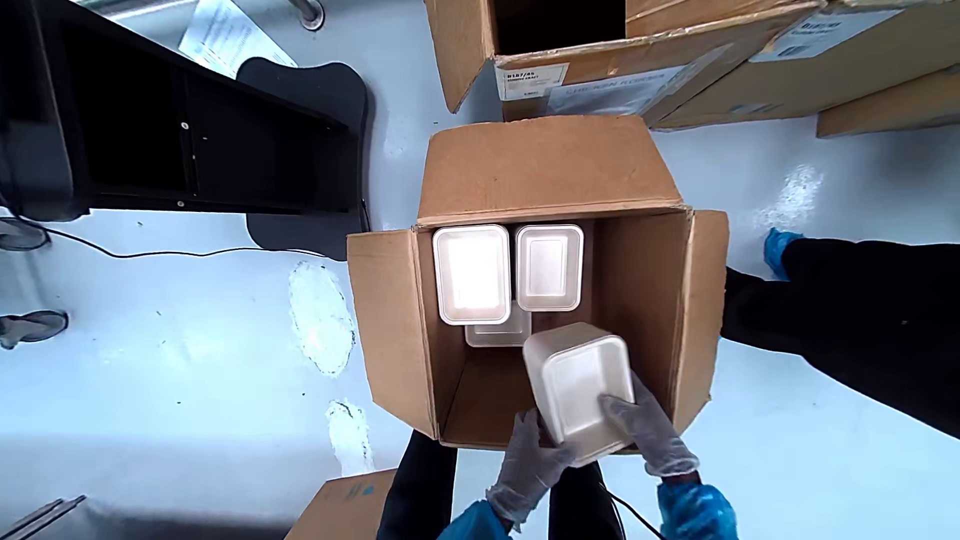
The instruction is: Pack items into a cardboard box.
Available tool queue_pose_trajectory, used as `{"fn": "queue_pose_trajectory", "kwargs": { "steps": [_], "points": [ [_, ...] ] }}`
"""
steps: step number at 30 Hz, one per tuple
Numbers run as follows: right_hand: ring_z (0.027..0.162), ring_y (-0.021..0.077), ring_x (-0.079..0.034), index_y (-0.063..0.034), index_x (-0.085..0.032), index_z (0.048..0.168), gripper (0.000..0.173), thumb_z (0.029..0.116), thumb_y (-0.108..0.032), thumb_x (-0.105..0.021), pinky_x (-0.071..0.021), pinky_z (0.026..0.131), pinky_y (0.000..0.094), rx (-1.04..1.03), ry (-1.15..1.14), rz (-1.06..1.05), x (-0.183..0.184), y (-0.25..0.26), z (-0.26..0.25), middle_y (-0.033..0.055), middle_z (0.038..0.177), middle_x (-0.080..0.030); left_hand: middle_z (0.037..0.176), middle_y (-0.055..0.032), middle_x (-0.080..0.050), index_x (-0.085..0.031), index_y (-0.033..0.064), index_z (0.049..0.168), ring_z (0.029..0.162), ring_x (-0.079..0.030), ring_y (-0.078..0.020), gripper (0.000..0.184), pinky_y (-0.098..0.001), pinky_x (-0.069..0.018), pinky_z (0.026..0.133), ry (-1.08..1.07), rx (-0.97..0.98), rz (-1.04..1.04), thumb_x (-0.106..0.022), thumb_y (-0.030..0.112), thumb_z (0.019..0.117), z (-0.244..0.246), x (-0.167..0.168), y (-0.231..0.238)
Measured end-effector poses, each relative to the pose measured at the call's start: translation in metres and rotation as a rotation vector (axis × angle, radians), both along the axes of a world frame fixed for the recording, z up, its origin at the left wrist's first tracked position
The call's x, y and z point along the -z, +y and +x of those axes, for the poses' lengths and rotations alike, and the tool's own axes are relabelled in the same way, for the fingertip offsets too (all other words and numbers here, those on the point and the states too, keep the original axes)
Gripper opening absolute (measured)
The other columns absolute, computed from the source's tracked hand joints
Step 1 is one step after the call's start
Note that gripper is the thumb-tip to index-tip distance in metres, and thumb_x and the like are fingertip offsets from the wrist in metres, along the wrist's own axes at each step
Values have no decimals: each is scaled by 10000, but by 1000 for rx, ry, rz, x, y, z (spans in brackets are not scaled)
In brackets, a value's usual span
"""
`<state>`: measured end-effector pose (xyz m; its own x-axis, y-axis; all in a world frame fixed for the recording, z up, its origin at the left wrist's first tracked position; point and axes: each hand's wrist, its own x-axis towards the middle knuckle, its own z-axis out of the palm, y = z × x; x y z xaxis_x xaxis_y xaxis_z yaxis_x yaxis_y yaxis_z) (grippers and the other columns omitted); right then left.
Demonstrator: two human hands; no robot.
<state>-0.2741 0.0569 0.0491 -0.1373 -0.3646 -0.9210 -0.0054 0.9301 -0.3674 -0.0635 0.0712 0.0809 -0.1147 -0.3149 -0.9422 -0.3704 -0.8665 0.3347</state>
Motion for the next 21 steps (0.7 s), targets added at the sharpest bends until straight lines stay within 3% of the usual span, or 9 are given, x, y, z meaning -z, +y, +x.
{"fn": "queue_pose_trajectory", "kwargs": {
  "steps": [3, 5, 7, 13, 15, 17, 18, 20, 21],
  "points": [
    [1090, 236, -696, -138, -530, 1467, 578, 916, -80, -692, -587, 941, 469, -332, 4, -45, 22, -29, 11, 123, 1272, -679, 1357, -211, -595, -446, -57, 1441, 1199, -644, -226, 688, -382, -561, 1025, 32, -289, 26, -767, 221, 899, 7, 21, -13],
    [1205, 301, -627, -146, -543, 1470, 630, 876, -3, -695, -531, 1010, 548, -614, 65, -134, 36, -53, 28, 134, 1370, -613, 1360, -220, -607, -407, -27, 1488, 1221, -631, -253, 605, -422, -536, 1044, -58, -534, 67, -680, 179, 988, 18, 37, -25],
    [1188, 368, -615, -165, -562, 1465, 701, 811, 20, -732, -535, 965, 587, -901, 146, -179, 49, -77, 48, 165, 1355, -597, 1422, -231, -565, -367, 25, 1540, 1283, -582, -305, 629, -481, -499, 1065, -179, -685, 85, -647, 237, 1019, 32, 60, -24],
    [1203, 357, -610, -255, -591, 1437, 705, 782, -46, -747, -528, 958, 544, -1264, 171, -270, 83, -96, 101, 128, 1338, -626, 1532, -275, -437, -301, -1, 1571, 1394, -472, -373, 678, -538, -422, 1125, -466, -638, 22, -656, 99, 1002, 50, 50, -40],
    [1231, 346, -601, -215, -646, 1380, 610, 793, -76, -743, -477, 1030, 541, -1258, 227, -336, 88, -97, 124, 119, 1339, -645, 1556, -265, -422, -302, -5, 1576, 1435, -439, -356, 679, -524, -389, 1163, -526, -548, 15, -650, 124, 1007, 58, 50, -41],
    [1450, 323, -422, -165, -518, 1508, 553, 977, -101, -658, -318, 1199, 514, -1251, 148, -93, 56, -125, 138, 107, 1568, -467, 1595, -255, -380, -285, -8, 1588, 1484, -382, -348, 718, -524, -338, 1198, -556, -499, 27, -661, 188, 1009, 62, 50, -42],
    [1456, 333, -421, -127, -544, 1483, 513, 983, -82, -651, -317, 1206, 521, -1098, 184, -121, 51, -121, 137, 122, 1573, -465, 1627, -249, -333, -245, -1, 1607, 1514, -336, -347, 774, -526, -302, 1221, -561, -470, 41, -672, 234, 1005, 62, 50, -44],
    [1300, 372, -573, -86, -654, 1352, 465, 893, -75, -726, -470, 1090, 547, -717, 375, -291, 71, -87, 131, 180, 1432, -585, 1651, -234, -296, -202, 12, 1623, 1535, -301, -338, 839, -525, -278, 1238, -564, -389, 40, -685, 293, 997, 59, 53, -44],
    [1260, 377, -593, -79, -639, 1359, 497, 877, -107, -758, -505, 1048, 542, -585, 405, -225, 80, -79, 127, 203, 1413, -577, 1661, -223, -281, -198, 18, 1626, 1542, -292, -329, 850, -518, -281, 1243, -562, -295, 20, -683, 314, 994, 59, 58, -42]
  ]
}}
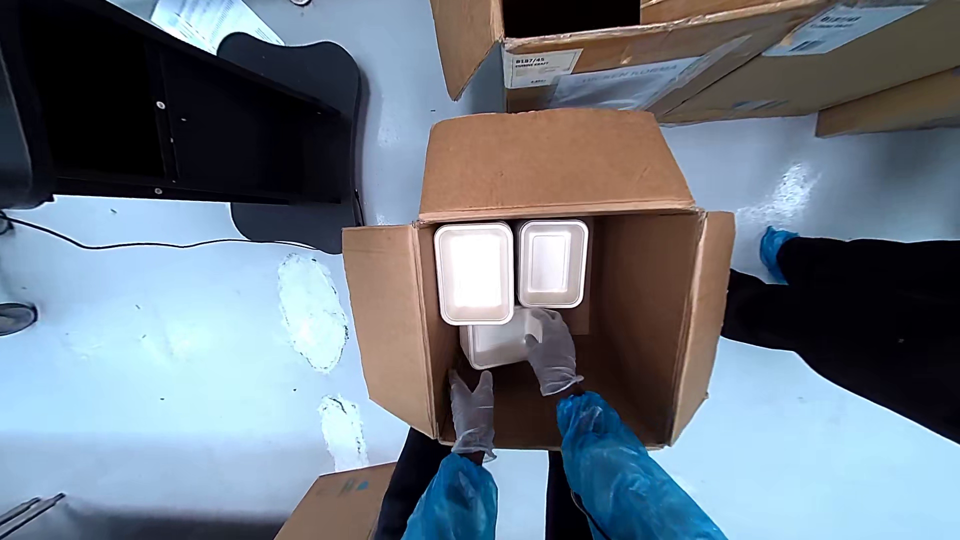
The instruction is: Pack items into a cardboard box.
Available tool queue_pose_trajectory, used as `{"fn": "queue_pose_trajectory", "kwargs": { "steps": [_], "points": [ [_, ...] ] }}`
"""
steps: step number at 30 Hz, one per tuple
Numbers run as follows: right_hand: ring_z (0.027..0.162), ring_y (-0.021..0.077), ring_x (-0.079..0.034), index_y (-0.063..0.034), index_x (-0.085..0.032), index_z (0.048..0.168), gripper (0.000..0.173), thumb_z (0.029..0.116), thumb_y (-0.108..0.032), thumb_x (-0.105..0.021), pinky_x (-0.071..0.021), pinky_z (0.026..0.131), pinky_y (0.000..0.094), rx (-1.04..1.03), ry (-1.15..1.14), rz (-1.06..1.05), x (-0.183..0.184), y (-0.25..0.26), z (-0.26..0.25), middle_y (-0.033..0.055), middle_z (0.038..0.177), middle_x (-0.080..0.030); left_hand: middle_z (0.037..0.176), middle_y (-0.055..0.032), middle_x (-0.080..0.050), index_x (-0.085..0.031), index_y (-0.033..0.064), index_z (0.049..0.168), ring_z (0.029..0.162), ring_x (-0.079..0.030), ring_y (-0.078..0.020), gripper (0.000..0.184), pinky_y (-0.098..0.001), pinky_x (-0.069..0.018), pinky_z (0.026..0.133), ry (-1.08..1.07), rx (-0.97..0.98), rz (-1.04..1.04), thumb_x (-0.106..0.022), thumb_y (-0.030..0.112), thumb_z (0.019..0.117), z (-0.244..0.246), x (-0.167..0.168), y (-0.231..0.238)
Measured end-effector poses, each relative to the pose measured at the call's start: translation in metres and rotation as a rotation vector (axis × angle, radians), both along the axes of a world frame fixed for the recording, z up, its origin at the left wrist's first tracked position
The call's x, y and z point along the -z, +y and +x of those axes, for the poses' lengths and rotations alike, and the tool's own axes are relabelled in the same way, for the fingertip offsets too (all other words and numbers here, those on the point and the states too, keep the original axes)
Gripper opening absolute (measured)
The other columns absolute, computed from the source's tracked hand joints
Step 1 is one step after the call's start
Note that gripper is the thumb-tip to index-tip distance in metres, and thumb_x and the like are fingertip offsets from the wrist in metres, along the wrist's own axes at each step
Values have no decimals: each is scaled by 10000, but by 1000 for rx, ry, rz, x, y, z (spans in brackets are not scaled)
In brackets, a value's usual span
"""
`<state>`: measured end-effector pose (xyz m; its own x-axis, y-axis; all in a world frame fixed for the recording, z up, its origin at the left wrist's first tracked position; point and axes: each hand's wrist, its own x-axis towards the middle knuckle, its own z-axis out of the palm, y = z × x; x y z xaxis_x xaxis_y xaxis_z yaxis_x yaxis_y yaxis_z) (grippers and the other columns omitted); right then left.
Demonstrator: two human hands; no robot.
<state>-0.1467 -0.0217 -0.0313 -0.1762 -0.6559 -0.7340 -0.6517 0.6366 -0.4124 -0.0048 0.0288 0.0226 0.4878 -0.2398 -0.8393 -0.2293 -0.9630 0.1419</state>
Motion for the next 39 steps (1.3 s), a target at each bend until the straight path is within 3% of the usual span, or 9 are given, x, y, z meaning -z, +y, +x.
{"fn": "queue_pose_trajectory", "kwargs": {
  "steps": [5, 9, 14, 17, 19, 22, 26, 32, 39],
  "points": [
    [1357, 425, -505, -73, -305, 1603, 899, 897, -337, -794, -445, 1086, 599, 341, -78, 340, 50, 16, -8, 274, 1533, -436, 1687, -278, -120, -203, 40, 1635, 1547, -255, -396, 922, -509, -344, 1219, -19, 518, 111, -695, 418, 952, -1, 56, 0],
    [1282, 406, -578, -93, -332, 1583, 687, 1015, -342, -625, -462, 1057, 607, 322, -185, 377, 89, 23, 14, 248, 1416, -571, 1666, -349, 13, -257, 19, 1613, 1550, -138, -487, 984, -525, -311, 1223, 3, 654, 288, -699, 550, 913, -13, 92, -14],
    [1304, 425, -542, -74, -409, 1545, 644, 961, -164, -665, -461, 1052, 618, 500, -126, 284, 35, 14, 14, 265, 1460, -516, 1678, -254, -199, -354, 31, 1584, 1507, -335, -406, 852, -553, -389, 1177, 47, 468, 114, -697, 479, 946, 0, 45, -25],
    [1207, 346, -607, -78, -560, 1387, 399, 1016, -215, -614, -525, 970, 554, 599, -55, -21, -39, 7, 19, 182, 1398, -576, 1614, -207, -379, -354, 38, 1581, 1469, -410, -337, 681, -546, -379, 1182, 90, 99, -241, -634, 296, 1016, 12, 12, -28],
    [1256, 317, -602, -122, -513, 1449, 490, 1010, -291, -648, -542, 984, 529, 587, -154, -149, -60, -12, 25, 152, 1463, -544, 1649, -146, -339, -256, 104, 1627, 1481, -395, -285, 702, -506, -373, 1188, 159, -58, -388, -592, 290, 1039, 12, -5, -39],
    [1306, 351, -540, -68, -492, 1490, 702, 904, -335, -772, -503, 1041, 537, 495, -207, -148, -38, -62, 44, 208, 1495, -479, 1688, -83, -274, -164, 210, 1657, 1512, -347, -257, 797, -498, -374, 1189, 222, -169, -476, -622, 304, 1012, 6, -3, -50],
    [1071, 315, -649, -33, -639, 1238, 373, 887, -99, -748, -550, 906, 501, 529, -56, -122, -10, -93, 60, 183, 1204, -645, 1610, -101, -408, -286, 186, 1608, 1415, -465, -254, 703, -485, -440, 1108, 215, -301, -489, -608, 367, 1010, 1, -4, -57],
    [999, 279, -641, -37, -585, 1257, 343, 931, -95, -674, -549, 846, 481, 634, -261, -108, 2, -83, 32, 175, 1142, -642, 1378, -126, -564, -362, 202, 1583, 1154, -577, -247, 691, -451, -511, 936, 192, -319, -505, -672, 291, 971, 0, -10, -56],
    [936, 226, -686, -131, -577, 1317, 394, 935, -70, -651, -601, 774, 459, 540, -425, -127, -65, -75, -1, 107, 1100, -685, 1044, -106, -678, -534, 71, 1359, 896, -682, -202, 450, -413, -604, 795, 155, -110, -493, -718, 121, 952, -10, -56, -54]
  ]
}}
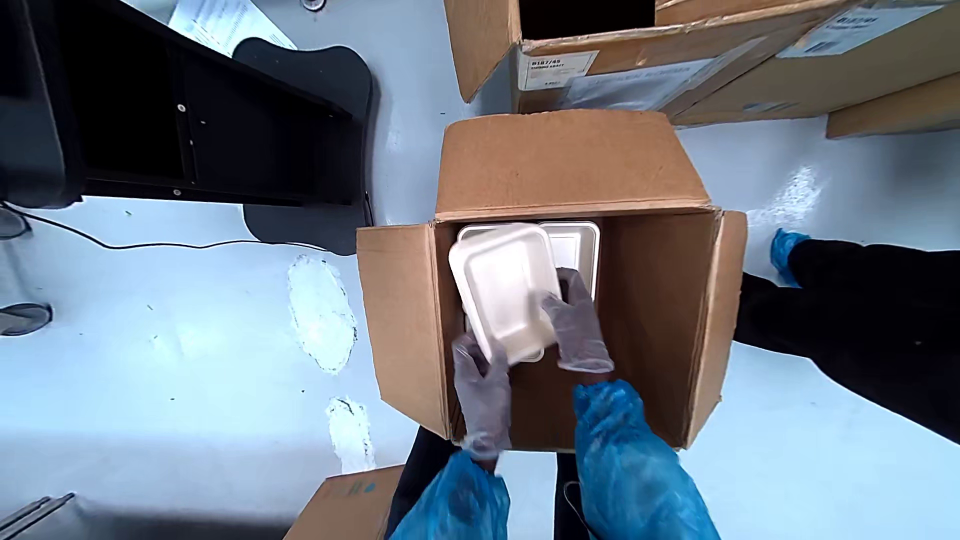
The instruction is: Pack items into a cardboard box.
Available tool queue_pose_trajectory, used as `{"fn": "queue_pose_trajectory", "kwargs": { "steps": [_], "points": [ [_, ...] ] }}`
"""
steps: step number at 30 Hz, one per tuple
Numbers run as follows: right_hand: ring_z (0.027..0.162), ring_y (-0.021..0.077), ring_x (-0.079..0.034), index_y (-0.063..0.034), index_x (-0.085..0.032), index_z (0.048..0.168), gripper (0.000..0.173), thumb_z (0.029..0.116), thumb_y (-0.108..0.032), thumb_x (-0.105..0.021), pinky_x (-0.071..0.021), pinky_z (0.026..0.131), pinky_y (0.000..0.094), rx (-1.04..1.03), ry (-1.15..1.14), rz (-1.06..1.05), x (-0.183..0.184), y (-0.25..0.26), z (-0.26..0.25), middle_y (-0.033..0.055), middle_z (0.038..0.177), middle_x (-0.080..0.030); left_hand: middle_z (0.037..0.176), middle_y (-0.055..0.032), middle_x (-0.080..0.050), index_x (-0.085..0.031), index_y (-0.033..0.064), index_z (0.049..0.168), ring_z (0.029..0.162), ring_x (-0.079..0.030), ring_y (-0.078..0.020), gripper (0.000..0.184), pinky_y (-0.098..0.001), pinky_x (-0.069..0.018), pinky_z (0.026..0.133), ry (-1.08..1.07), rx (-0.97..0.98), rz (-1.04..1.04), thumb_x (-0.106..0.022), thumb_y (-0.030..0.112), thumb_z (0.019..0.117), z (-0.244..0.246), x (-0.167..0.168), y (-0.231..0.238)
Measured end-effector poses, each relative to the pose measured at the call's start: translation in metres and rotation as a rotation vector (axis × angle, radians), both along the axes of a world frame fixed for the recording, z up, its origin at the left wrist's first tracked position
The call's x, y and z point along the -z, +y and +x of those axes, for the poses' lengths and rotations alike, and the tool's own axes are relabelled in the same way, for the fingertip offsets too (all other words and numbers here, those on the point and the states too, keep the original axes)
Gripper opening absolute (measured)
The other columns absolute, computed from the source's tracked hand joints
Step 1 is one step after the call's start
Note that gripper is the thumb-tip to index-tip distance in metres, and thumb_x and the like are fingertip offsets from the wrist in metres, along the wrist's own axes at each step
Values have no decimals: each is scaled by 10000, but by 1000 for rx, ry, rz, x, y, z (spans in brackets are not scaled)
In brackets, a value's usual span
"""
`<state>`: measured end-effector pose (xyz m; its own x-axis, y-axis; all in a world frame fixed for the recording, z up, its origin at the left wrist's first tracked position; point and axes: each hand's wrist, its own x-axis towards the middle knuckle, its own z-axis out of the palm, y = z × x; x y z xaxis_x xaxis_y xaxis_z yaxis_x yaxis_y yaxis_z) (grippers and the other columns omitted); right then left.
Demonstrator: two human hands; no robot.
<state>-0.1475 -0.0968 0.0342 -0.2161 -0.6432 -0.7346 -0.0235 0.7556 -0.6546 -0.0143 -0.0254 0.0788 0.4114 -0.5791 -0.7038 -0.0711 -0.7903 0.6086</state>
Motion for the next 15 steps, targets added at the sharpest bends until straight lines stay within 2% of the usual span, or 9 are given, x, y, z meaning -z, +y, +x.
{"fn": "queue_pose_trajectory", "kwargs": {
  "steps": [2, 4, 6, 7, 9, 10, 12, 14, 15],
  "points": [
    [840, 255, -700, -187, -573, 1326, 422, 929, -87, -675, -602, 662, 483, -146, 46, -12, -26, 26, -27, 99, 1064, -701, 1004, -99, -736, -577, 9, 1285, 896, -731, -177, 443, -384, -632, 829, 105, 122, 91, -767, 134, 905, -4, -19, 24],
    [828, 256, -700, -183, -614, 1267, 409, 892, -57, -720, -600, 659, 512, -317, 126, 1, -36, 47, -49, 83, 1027, -712, 1103, -118, -740, -550, -29, 1349, 990, -730, -174, 515, -363, -613, 904, 294, 136, 218, -745, 193, 927, -2, -24, 47],
    [855, 267, -706, -163, -669, 1181, 395, 820, -22, -749, -596, 721, 553, -513, 228, 38, -29, 61, -54, 82, 988, -724, 1310, -201, -630, -373, -34, 1487, 1142, -669, -238, 636, -394, -580, 962, 355, -25, 265, -688, 158, 968, 5, -24, 57],
    [893, 284, -707, -163, -685, 1158, 386, 803, -28, -754, -586, 763, 572, -621, 270, 83, -25, 64, -49, 89, 1001, -726, 1423, -233, -545, -293, -12, 1554, 1238, -612, -275, 722, -426, -547, 1012, 290, -82, 266, -682, 163, 972, 10, -21, 59],
    [997, 312, -698, -166, -690, 1199, 396, 822, -58, -744, -567, 844, 574, -825, 332, 142, -15, 60, -31, 100, 1101, -719, 1580, -258, -379, -195, 11, 1610, 1425, -451, -321, 853, -461, -433, 1144, 125, -109, 249, -716, 164, 953, 17, -12, 58],
    [1040, 327, -690, -158, -688, 1228, 409, 833, -65, -738, -564, 872, 570, -903, 355, 104, -5, 59, -19, 111, 1150, -711, 1625, -265, -299, -182, 2, 1616, 1484, -370, -334, 895, -464, -379, 1190, 51, -61, 226, -735, 174, 933, 20, -7, 62],
    [1166, 346, -650, -135, -684, 1295, 424, 876, -97, -732, -518, 1002, 550, -1003, 372, -44, 23, 57, 2, 130, 1262, -689, 1657, -279, -216, -252, -27, 1599, 1535, -260, -364, 897, -497, -302, 1228, -52, 98, 179, -757, 214, 898, 24, -1, 64],
    [1294, 312, -587, -150, -692, 1318, 383, 935, -171, -706, -404, 1153, 508, -987, 401, -129, 49, 59, 17, 104, 1338, -669, 1675, -231, -209, -318, 26, 1593, 1549, -243, -330, 842, -487, -302, 1233, -81, 237, 187, -748, 269, 911, 25, 1, 58],
    [1301, 321, -582, -138, -701, 1305, 364, 942, -171, -701, -398, 1161, 507, -909, 425, -142, 53, 64, 19, 114, 1338, -668, 1676, -219, -222, -328, 44, 1596, 1544, -265, -327, 832, -491, -321, 1226, -105, 298, 198, -746, 286, 917, 27, 5, 54]
  ]
}}
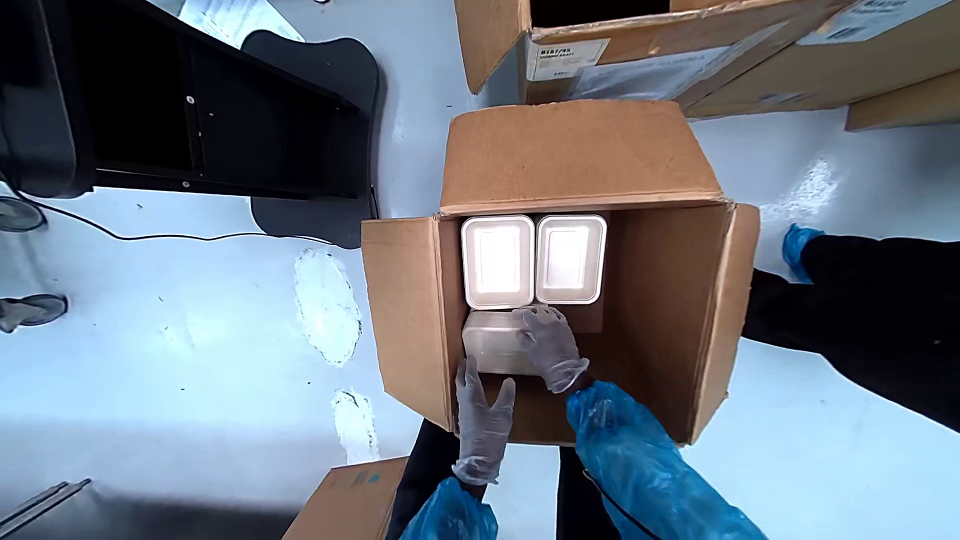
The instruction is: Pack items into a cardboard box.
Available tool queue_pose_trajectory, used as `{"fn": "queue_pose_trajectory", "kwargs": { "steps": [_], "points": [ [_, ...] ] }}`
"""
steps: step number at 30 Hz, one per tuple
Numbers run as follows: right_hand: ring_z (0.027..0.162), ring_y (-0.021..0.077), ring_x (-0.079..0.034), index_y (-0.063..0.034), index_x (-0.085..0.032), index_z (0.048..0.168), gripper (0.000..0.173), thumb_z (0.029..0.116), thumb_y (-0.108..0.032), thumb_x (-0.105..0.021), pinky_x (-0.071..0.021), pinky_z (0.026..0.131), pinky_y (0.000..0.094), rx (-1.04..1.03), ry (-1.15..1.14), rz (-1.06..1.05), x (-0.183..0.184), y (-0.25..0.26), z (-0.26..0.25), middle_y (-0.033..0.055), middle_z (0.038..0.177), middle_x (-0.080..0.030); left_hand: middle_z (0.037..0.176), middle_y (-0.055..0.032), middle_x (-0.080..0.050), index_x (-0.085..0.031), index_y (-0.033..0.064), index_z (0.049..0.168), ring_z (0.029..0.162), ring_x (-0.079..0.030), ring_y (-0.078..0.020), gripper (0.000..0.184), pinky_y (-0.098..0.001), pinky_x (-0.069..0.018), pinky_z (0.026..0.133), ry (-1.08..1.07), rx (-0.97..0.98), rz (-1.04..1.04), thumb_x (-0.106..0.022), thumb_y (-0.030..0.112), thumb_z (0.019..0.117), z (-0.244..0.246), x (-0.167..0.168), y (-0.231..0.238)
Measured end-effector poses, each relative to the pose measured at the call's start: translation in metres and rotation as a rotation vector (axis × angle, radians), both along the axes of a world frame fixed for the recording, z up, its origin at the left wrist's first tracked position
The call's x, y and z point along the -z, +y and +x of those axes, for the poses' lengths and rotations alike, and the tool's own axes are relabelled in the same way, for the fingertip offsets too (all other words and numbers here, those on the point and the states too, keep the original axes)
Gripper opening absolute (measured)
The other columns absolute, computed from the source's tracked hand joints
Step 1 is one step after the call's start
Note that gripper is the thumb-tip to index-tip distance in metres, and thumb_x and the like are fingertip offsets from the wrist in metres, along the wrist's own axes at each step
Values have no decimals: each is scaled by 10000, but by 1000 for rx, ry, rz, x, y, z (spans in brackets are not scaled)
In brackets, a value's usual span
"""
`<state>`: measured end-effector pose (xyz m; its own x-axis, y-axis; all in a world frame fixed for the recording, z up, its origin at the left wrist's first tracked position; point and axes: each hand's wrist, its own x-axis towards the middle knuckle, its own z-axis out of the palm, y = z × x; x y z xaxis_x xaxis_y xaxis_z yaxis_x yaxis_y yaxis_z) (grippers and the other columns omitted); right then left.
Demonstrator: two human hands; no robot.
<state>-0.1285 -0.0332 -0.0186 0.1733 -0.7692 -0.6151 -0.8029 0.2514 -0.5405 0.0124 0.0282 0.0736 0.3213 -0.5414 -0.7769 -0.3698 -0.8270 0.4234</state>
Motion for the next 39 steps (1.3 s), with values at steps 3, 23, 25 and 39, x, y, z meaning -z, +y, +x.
{"fn": "queue_pose_trajectory", "kwargs": {
  "steps": [3, 23, 25, 39],
  "points": [
    [1194, 376, -625, -76, -678, 1273, 359, 923, -135, -729, -527, 1002, 559, 370, 54, -63, -15, 21, -5, 181, 1339, -625, 1659, -226, -270, -309, 37, 1601, 1518, -322, -350, 854, -517, -356, 1207, -71, 145, 22, -750, 311, 922, 6, 23, -13],
    [1122, 425, -659, -100, -545, 1452, 492, 981, -189, -655, -514, 934, 650, 746, 78, 459, 22, 46, 4, 231, 1249, -674, 1642, -220, -323, -433, 54, 1547, 1542, -262, -386, 700, -563, -228, 1247, -309, 931, -183, -602, 440, 988, -17, 96, -67],
    [1079, 414, -672, -77, -615, 1343, 374, 993, -208, -632, -525, 900, 636, 729, 137, 478, 23, 45, 8, 223, 1186, -691, 1614, -213, -372, -537, 130, 1488, 1511, -317, -402, 561, -587, -279, 1216, -329, 1044, -162, -602, 402, 1002, -20, 111, -76],
    [979, 327, -688, -72, -702, 1073, 205, 897, -166, -750, -581, 793, 544, 829, 272, 210, 8, 33, 12, 147, 1123, -673, 1170, -176, -701, -738, 79, 1180, 1091, -670, -381, 242, -519, -566, 903, -400, 1360, -370, -640, 69, 959, 0, 109, -99]
  ]
}}
